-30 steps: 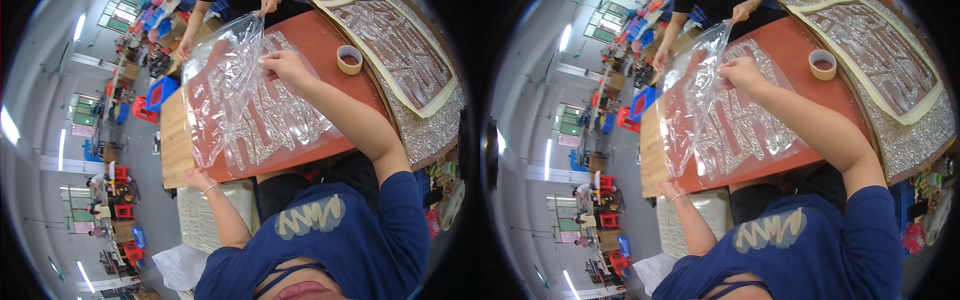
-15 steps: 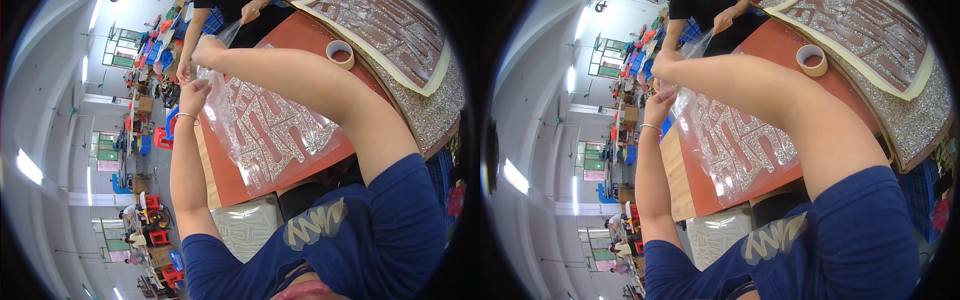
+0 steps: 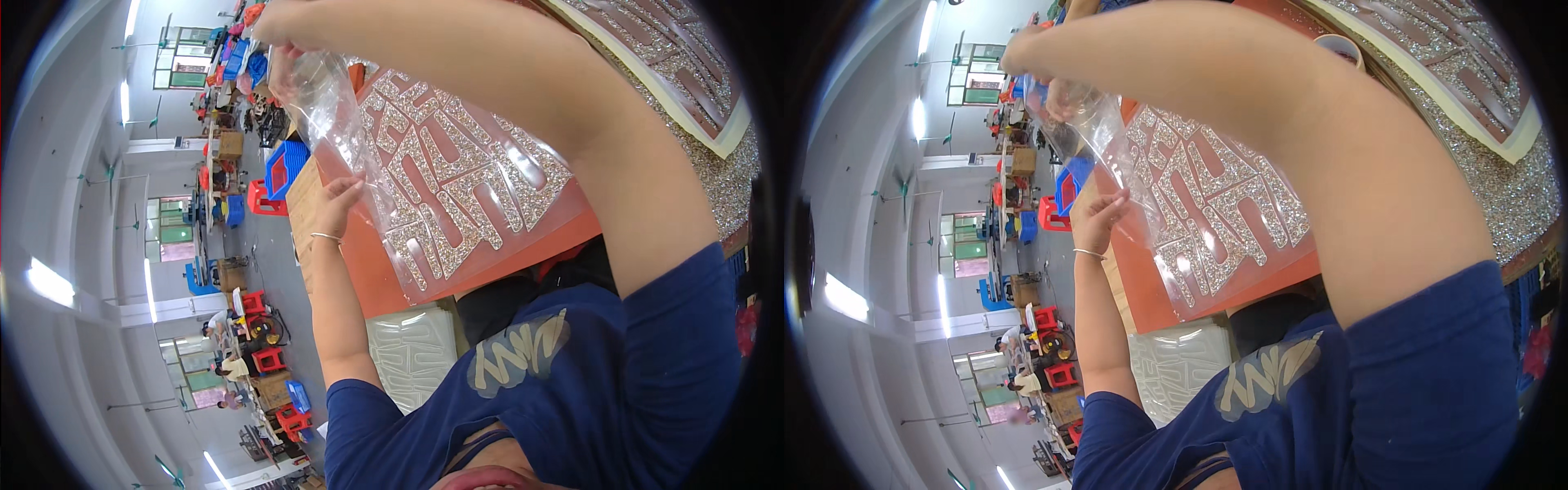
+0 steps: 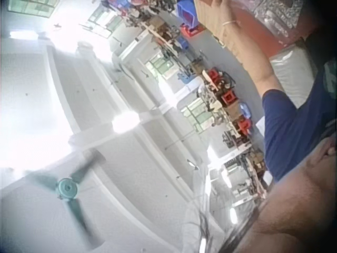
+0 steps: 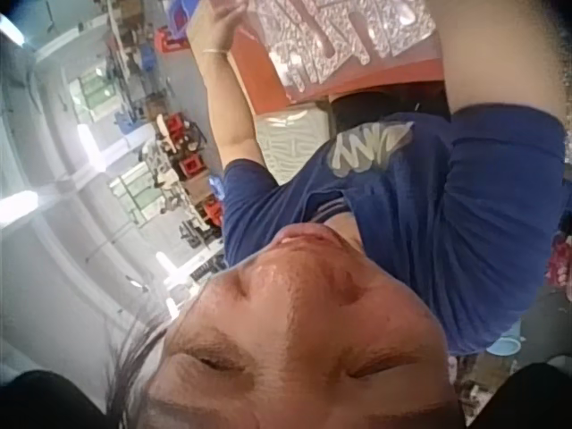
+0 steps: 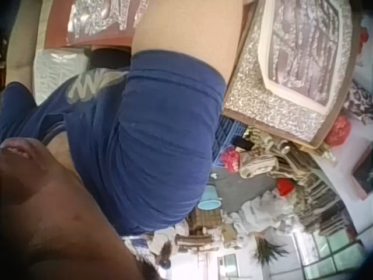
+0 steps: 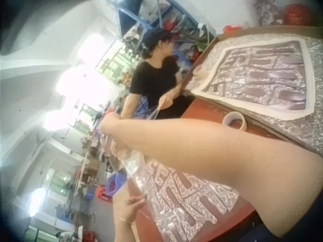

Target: Placing a clear plastic stencil over a glittery material sheet, fitting a frame, and securing it with tape.

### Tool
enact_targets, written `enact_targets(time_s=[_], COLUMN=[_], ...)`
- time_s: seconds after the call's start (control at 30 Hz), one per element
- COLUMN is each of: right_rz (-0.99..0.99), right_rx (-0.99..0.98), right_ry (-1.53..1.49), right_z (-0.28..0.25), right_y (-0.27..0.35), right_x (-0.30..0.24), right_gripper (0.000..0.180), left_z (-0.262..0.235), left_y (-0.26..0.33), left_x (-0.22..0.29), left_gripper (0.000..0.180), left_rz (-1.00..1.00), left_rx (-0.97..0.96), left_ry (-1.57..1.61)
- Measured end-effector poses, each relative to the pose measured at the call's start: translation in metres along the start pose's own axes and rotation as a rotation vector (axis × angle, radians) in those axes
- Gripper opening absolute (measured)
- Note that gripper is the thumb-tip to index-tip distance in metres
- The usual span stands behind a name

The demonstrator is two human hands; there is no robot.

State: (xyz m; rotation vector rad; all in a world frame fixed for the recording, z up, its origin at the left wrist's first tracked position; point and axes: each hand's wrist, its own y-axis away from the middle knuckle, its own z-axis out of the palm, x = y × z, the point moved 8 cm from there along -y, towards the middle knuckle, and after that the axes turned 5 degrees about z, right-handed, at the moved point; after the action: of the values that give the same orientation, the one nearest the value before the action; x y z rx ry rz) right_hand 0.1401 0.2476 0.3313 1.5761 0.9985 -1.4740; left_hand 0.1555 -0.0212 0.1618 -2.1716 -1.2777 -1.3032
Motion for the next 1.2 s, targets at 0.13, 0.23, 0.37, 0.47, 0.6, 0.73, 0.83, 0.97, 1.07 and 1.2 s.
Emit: enact_targets(time_s=[0.13,0.23,0.37,0.47,0.6,0.73,0.83,0.97,1.07,1.2], right_rz=[0.002,-0.008,-0.017,-0.018,0.361,-0.044,-0.564,-0.926,-1.054,-1.084], right_rx=[-0.007,-0.009,0.003,0.016,-0.119,-0.144,-0.041,0.105,0.164,0.123], right_ry=[-0.093,-0.163,-0.245,-0.283,-0.550,-0.254,0.055,0.182,0.264,0.318], right_z=[-0.018,-0.034,-0.051,-0.053,-0.018,0.008,0.027,0.032,0.040,0.051], right_y=[0.008,0.020,0.031,0.023,0.045,0.124,0.191,0.233,0.245,0.245], right_x=[0.041,0.068,0.090,0.108,0.184,0.165,0.142,0.112,0.097,0.092], right_gripper=[0.023,0.023,0.024,0.026,0.033,0.027,0.016,0.023,0.021,0.017], left_z=[0.003,0.010,0.005,0.011,0.019,0.029,0.034,0.036,0.036,0.033], left_y=[0.018,0.037,0.048,0.057,0.074,0.086,0.091,0.099,0.102,0.106], left_x=[0.009,0.026,0.030,0.041,0.050,0.051,0.056,0.061,0.064,0.072], left_gripper=[0.011,0.010,0.013,0.016,0.022,0.027,0.031,0.033,0.034,0.034], left_rz=[0.104,0.088,0.094,0.131,0.148,0.092,0.053,0.034,0.050,0.070], left_rx=[-0.136,-0.188,-0.196,-0.226,-0.222,-0.182,-0.120,-0.079,-0.084,-0.061], left_ry=[0.452,0.618,0.673,0.636,0.483,0.454,0.424,0.383,0.442,0.423])
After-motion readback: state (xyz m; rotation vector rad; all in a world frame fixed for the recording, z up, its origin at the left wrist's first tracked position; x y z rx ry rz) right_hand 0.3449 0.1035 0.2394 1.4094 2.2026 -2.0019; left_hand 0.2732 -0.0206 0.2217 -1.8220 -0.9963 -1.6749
